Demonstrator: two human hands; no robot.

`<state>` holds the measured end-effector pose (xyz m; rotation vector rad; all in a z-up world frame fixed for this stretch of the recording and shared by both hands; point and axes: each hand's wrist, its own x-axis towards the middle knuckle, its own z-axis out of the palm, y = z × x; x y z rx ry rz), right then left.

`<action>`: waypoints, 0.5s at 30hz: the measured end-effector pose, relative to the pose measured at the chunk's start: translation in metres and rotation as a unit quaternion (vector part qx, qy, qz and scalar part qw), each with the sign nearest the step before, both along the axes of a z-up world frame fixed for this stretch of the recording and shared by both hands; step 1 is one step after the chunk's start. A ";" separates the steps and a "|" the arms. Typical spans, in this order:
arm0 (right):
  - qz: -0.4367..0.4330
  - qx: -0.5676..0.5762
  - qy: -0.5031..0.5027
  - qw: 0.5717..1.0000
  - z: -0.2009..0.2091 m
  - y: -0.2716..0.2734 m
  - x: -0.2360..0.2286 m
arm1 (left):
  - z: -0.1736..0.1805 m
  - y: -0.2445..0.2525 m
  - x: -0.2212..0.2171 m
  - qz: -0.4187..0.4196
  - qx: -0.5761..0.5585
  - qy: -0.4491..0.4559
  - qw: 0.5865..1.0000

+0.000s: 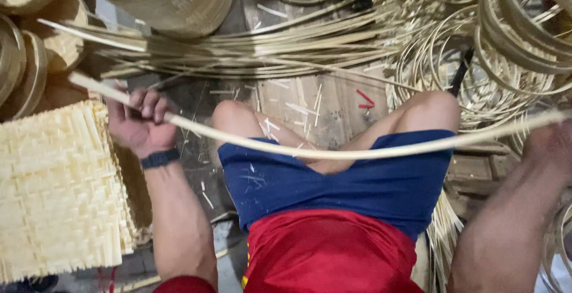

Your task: Assembling and securing bamboo or wooden hoops by joining ends and wrapping them.

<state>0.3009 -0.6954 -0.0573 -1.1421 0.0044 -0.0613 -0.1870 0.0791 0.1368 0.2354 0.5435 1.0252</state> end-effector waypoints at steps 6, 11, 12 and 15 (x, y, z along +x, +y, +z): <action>0.204 -0.253 -0.147 0.934 0.293 0.330 -0.151 | 0.064 -0.047 0.059 -0.330 0.176 -0.084 0.924; 0.398 -0.330 -0.275 0.811 0.305 0.360 -0.181 | 0.078 -0.083 0.075 -0.499 0.188 -0.072 0.843; 0.424 -0.346 -0.331 0.769 0.301 0.363 -0.182 | 0.083 -0.087 0.078 -0.504 0.196 -0.029 0.841; 0.446 -0.430 -0.396 0.678 0.314 0.377 -0.200 | 0.088 -0.102 0.091 -0.544 0.178 0.015 0.820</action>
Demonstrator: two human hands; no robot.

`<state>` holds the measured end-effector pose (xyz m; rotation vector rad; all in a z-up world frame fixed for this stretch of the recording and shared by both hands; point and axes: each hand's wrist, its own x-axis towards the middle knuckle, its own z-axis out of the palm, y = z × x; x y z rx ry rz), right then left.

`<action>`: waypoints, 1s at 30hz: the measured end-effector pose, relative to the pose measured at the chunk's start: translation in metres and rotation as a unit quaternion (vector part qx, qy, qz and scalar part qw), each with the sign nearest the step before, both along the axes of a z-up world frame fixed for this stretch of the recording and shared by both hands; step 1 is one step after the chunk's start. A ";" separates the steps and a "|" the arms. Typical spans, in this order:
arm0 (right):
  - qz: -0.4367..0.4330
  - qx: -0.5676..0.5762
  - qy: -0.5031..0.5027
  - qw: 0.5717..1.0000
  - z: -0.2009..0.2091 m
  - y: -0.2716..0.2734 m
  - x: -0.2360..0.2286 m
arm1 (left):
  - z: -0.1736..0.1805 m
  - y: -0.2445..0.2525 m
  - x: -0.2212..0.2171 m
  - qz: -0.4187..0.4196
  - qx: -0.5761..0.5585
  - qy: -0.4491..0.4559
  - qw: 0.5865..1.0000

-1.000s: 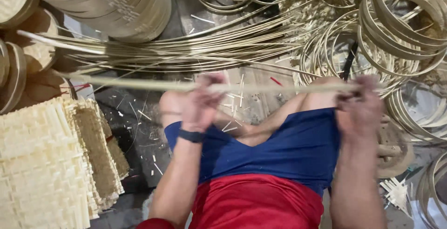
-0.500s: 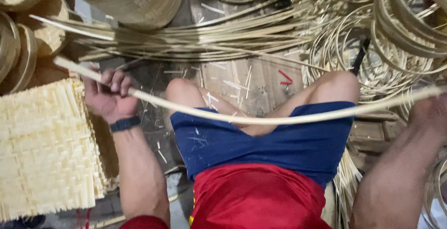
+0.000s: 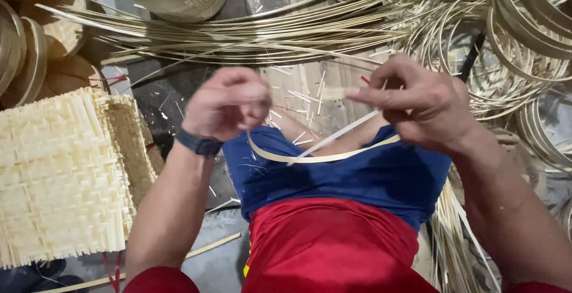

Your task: Assembling and securing bamboo or wooden hoops by joining ends and wrapping them.

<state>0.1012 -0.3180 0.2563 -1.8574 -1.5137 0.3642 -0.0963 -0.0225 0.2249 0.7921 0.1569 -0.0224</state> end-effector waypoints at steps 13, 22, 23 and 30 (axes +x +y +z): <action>0.075 -0.035 -0.160 0.984 0.008 0.017 -0.019 | 0.037 -0.044 0.063 -0.230 0.234 0.238 0.914; 0.094 -0.006 -0.099 0.991 0.005 0.012 -0.018 | 0.024 -0.055 0.063 -0.261 0.233 0.211 0.913; 0.092 -0.004 -0.097 0.991 -0.002 0.006 -0.017 | 0.027 -0.056 0.062 -0.263 0.235 0.213 0.911; -0.097 0.025 0.112 0.989 -0.016 -0.016 -0.006 | 0.030 -0.057 0.064 -0.256 0.185 0.239 0.918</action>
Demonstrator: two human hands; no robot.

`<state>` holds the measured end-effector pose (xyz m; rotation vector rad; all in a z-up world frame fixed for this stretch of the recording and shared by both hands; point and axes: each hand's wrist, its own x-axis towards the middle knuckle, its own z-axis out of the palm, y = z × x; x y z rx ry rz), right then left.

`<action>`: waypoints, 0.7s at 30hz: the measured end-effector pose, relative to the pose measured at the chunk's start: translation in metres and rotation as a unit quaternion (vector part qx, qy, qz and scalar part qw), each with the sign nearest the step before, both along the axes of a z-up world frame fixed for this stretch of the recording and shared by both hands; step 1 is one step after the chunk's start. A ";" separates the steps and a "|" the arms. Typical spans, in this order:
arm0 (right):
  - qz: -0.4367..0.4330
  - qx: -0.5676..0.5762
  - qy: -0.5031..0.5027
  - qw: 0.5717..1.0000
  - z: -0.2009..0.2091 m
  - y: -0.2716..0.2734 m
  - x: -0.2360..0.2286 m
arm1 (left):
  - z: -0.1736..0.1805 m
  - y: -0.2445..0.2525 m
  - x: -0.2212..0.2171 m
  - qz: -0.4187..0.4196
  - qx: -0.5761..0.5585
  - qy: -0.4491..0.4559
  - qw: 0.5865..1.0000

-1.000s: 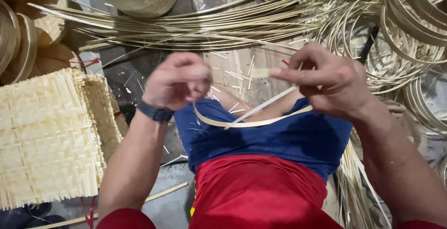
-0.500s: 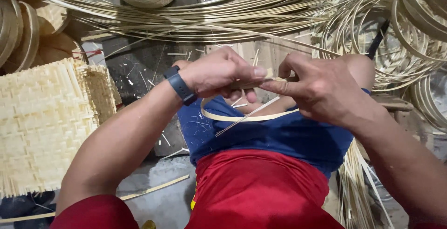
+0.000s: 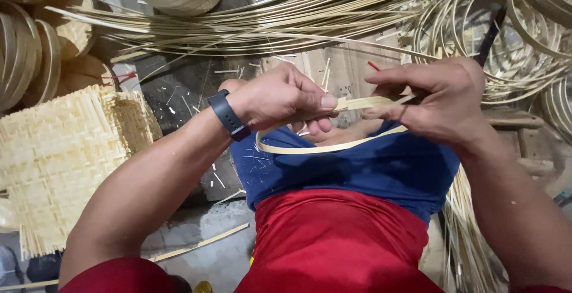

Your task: Assembling and securing bamboo or wooden hoops by joining ends and wrapping them.

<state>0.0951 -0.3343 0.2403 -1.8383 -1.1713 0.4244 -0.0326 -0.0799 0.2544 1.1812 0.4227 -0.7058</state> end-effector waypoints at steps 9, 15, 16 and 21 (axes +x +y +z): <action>0.009 0.042 0.125 0.991 -0.009 -0.007 -0.012 | -0.013 -0.012 0.002 -0.028 0.063 0.007 0.998; -0.070 0.069 -0.044 0.994 0.033 -0.002 -0.050 | -0.014 -0.018 0.001 -0.056 0.112 0.022 0.992; -0.143 0.059 -0.091 0.984 0.036 -0.004 -0.064 | -0.011 -0.019 0.003 -0.066 0.123 0.024 0.990; -0.252 0.074 -0.062 0.963 0.019 -0.032 -0.108 | -0.007 -0.019 -0.006 -0.064 0.045 -0.017 0.997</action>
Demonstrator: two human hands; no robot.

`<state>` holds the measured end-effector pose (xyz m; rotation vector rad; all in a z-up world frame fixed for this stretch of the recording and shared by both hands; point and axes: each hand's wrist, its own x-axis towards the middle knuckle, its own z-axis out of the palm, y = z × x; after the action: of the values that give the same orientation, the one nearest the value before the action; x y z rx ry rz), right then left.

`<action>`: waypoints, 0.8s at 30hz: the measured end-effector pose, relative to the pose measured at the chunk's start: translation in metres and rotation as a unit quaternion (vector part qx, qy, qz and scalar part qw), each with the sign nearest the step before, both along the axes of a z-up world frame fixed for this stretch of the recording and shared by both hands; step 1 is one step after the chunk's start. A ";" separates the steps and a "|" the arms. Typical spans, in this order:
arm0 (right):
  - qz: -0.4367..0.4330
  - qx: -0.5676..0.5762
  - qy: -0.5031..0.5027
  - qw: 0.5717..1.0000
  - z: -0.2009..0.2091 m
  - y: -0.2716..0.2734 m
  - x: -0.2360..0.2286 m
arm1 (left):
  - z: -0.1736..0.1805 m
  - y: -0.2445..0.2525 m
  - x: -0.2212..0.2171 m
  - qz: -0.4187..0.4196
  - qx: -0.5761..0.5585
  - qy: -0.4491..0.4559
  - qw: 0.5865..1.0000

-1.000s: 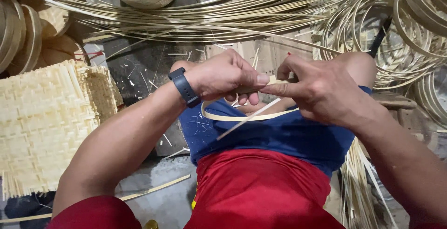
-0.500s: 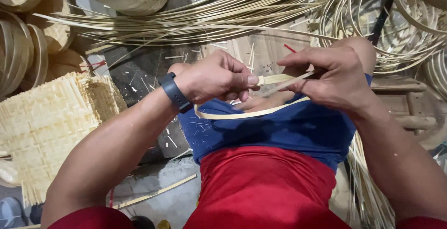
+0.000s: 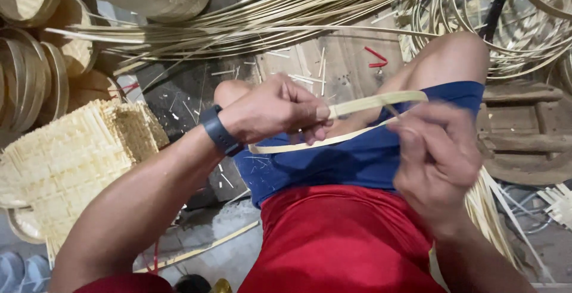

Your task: Assembling and securing bamboo or wooden hoops by joining ends and wrapping them.

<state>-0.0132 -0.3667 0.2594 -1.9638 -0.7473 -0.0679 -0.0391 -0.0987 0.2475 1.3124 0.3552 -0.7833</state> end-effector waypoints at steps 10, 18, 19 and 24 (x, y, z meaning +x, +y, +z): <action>0.045 0.093 0.264 0.959 -0.011 -0.015 -0.047 | -0.001 0.003 -0.007 0.034 0.043 -0.008 0.998; 0.023 0.075 0.267 0.960 -0.018 -0.028 -0.058 | -0.005 -0.003 -0.001 0.076 0.001 0.044 0.996; 0.028 0.084 0.254 0.963 -0.020 -0.030 -0.059 | -0.006 -0.004 0.000 0.095 -0.016 0.067 0.993; 0.020 -0.069 0.237 0.969 -0.078 -0.002 -0.034 | -0.016 -0.005 -0.006 0.064 -0.020 0.035 0.997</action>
<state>-0.0473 -0.3684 0.1818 -1.9847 -0.4827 0.4757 -0.0446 -0.1039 0.2310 1.2140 0.4728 -0.7260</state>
